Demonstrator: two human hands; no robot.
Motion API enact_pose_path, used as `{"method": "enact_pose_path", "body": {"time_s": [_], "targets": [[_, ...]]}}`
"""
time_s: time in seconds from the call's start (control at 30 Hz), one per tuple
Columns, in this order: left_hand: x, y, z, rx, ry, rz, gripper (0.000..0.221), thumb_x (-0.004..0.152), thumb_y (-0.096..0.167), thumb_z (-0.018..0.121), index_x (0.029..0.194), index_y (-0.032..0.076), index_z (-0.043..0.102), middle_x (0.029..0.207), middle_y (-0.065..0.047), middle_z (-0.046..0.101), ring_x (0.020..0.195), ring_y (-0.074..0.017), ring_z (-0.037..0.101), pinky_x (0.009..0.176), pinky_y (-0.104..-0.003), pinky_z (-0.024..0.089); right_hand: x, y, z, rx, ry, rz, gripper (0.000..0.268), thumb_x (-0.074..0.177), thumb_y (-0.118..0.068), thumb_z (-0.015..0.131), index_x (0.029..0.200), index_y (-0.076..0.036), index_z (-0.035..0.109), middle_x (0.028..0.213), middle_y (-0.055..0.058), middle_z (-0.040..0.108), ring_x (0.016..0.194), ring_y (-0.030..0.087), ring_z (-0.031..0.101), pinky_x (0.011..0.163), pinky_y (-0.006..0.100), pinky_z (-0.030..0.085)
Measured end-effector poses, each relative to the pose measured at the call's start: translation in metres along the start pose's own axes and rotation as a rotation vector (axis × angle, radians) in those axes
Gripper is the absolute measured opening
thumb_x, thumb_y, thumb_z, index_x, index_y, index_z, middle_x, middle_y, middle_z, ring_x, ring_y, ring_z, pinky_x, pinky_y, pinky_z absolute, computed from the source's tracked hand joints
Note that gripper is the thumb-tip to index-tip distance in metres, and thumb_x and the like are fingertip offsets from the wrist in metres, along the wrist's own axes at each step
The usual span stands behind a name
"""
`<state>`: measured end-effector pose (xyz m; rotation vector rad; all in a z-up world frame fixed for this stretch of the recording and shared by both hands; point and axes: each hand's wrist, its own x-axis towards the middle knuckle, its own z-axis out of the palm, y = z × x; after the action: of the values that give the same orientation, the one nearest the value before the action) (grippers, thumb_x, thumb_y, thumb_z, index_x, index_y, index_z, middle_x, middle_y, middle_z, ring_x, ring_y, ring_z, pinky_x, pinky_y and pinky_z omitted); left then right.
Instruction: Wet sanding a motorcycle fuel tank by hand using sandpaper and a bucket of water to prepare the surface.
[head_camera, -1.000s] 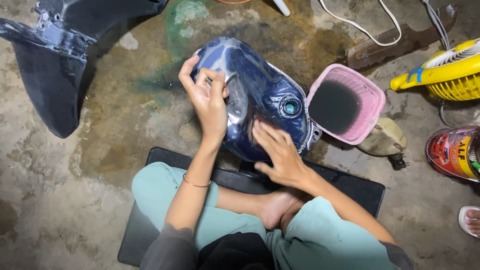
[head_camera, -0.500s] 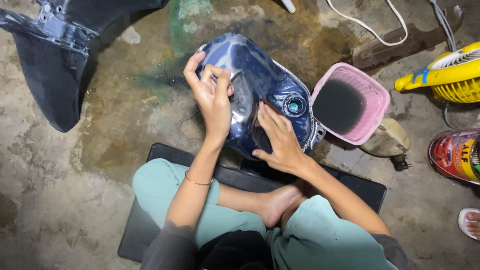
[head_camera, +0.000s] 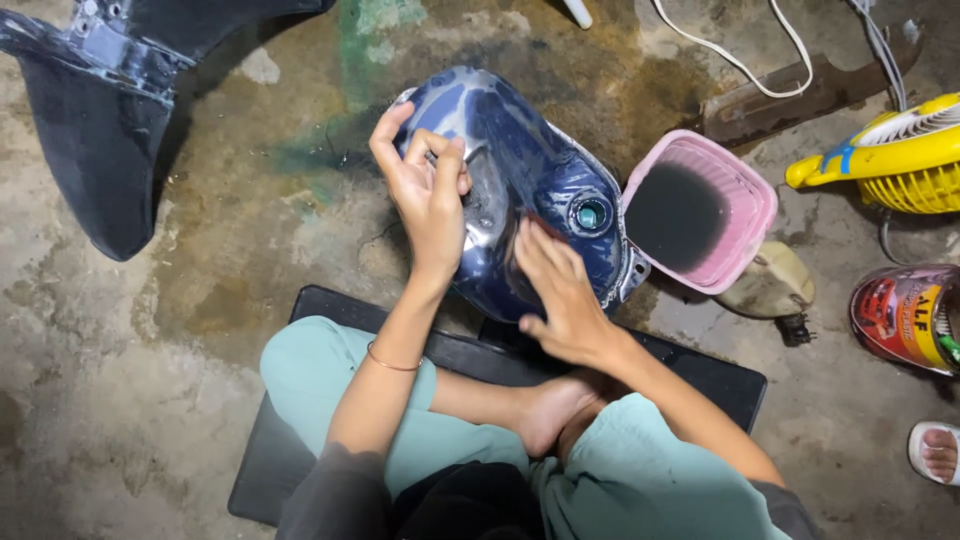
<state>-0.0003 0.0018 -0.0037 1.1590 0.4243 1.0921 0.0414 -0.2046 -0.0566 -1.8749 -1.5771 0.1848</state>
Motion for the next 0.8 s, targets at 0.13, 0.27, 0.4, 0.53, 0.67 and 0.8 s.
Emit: {"method": "enact_pose_path", "body": {"time_s": [0.13, 0.27, 0.4, 0.53, 0.67, 0.8], "targets": [[0.001, 0.005, 0.003, 0.016, 0.011, -0.004, 0.046, 0.102, 0.000, 0.058, 0.140, 0.010, 0.035, 0.077, -0.005, 0.050, 0.057, -0.0091, 0.048, 0.056, -0.023, 0.044, -0.023, 0.000, 0.003, -0.009, -0.065, -0.003, 0.099, 0.094, -0.079, 0.023, 0.159, -0.006, 0.031, 0.165, 0.017, 0.032, 0.151, 0.035, 0.033, 0.116, 0.054, 0.027], [0.000, 0.004, 0.005, 0.016, 0.007, 0.001, 0.046, 0.101, 0.000, 0.058, 0.140, 0.010, 0.035, 0.076, -0.004, 0.050, 0.056, -0.0092, 0.049, 0.055, -0.023, 0.045, 0.002, 0.005, -0.002, -0.043, -0.011, -0.013, 0.090, 0.099, -0.071, 0.025, 0.160, -0.005, 0.030, 0.166, 0.019, 0.030, 0.152, 0.036, 0.031, 0.115, 0.055, 0.028], [0.002, 0.001, 0.003, 0.018, 0.015, 0.003, 0.047, 0.099, -0.001, 0.058, 0.138, 0.009, 0.035, 0.075, -0.006, 0.050, 0.054, -0.0104, 0.050, 0.054, -0.024, 0.046, 0.003, -0.007, 0.000, -0.003, 0.034, 0.027, 0.080, 0.105, -0.061, 0.020, 0.160, -0.004, 0.028, 0.166, 0.019, 0.028, 0.152, 0.037, 0.029, 0.115, 0.056, 0.028], [0.003, -0.001, -0.001, 0.003, 0.014, -0.024, 0.048, 0.099, -0.002, 0.058, 0.140, 0.009, 0.034, 0.073, -0.006, 0.051, 0.052, -0.0113, 0.051, 0.050, -0.023, 0.044, -0.023, -0.030, 0.004, 0.003, 0.170, 0.011, 0.052, 0.102, -0.024, 0.057, 0.149, -0.003, 0.050, 0.155, 0.016, 0.050, 0.141, 0.034, 0.048, 0.108, 0.048, 0.036], [0.004, -0.003, -0.001, -0.024, 0.040, -0.067, 0.049, 0.099, -0.001, 0.058, 0.140, 0.012, 0.033, 0.075, -0.007, 0.052, 0.053, -0.0107, 0.049, 0.048, -0.021, 0.043, -0.033, -0.033, -0.006, 0.163, 0.279, 0.079, 0.038, 0.094, -0.007, 0.063, 0.131, -0.009, 0.069, 0.138, 0.009, 0.067, 0.123, 0.029, 0.066, 0.093, 0.039, 0.050], [0.005, -0.007, -0.006, -0.031, 0.049, -0.065, 0.048, 0.101, 0.001, 0.058, 0.140, 0.013, 0.033, 0.071, -0.009, 0.052, 0.048, -0.0143, 0.051, 0.043, -0.023, 0.041, -0.026, -0.028, -0.040, 0.262, 0.262, 0.204, 0.031, 0.092, -0.003, 0.064, 0.119, -0.012, 0.076, 0.124, 0.009, 0.074, 0.112, 0.029, 0.072, 0.092, 0.041, 0.056]]}}
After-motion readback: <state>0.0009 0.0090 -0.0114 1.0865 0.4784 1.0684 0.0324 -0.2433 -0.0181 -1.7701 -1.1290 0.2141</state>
